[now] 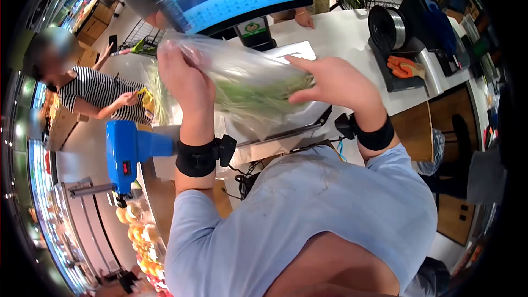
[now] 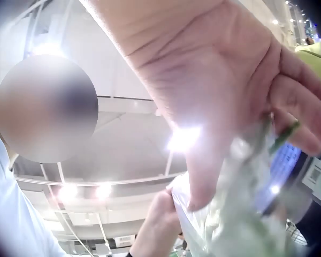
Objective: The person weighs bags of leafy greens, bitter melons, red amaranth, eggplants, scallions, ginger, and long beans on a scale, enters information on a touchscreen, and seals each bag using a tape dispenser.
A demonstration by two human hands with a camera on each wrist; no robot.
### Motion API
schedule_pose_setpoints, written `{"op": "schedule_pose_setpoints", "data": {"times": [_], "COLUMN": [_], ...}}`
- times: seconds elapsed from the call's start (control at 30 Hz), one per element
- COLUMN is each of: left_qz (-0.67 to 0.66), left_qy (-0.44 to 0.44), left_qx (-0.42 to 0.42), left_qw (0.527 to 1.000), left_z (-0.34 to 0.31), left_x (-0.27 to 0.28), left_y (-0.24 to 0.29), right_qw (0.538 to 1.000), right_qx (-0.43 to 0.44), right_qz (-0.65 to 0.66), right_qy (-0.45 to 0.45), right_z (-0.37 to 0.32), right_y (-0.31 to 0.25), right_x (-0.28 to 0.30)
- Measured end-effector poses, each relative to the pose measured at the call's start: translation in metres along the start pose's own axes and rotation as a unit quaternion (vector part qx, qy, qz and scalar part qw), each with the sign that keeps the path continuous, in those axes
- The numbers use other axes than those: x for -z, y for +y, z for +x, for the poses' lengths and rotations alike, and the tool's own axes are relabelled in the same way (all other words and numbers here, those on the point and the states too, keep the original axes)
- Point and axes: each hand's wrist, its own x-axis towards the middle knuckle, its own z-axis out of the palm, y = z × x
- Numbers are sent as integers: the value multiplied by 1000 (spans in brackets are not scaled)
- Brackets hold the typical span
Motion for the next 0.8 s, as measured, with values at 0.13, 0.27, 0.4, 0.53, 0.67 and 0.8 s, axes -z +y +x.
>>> {"op": "schedule_pose_setpoints", "data": {"times": [0.13, 0.27, 0.4, 0.53, 0.67, 0.8], "left_qz": [177, 96, 135, 413, 513, 411], "left_qy": [-2, -60, -167, -513, -483, -397], "left_qx": [-97, -68, -188, -156, 40, 148], "left_qw": [979, 991, 958, 736, 708, 807], "left_z": [-4, -20, -12, -4, -17, -23], "left_x": [-3, -20, 4, 23, 35, 34], "left_y": [15, 26, 23, 48, 41, 8], "right_qw": [846, 925, 973, 917, 913, 861], "right_qx": [154, 303, 221, 310, 384, 401], "right_qz": [-238, -28, 73, 250, 95, -16], "right_qy": [451, 226, -16, 28, 96, 312], "right_z": [-10, 35, 55, 59, 67, 66], "right_y": [-16, -58, -67, -54, -60, -40], "right_x": [20, -20, -23, -27, -40, -37]}}
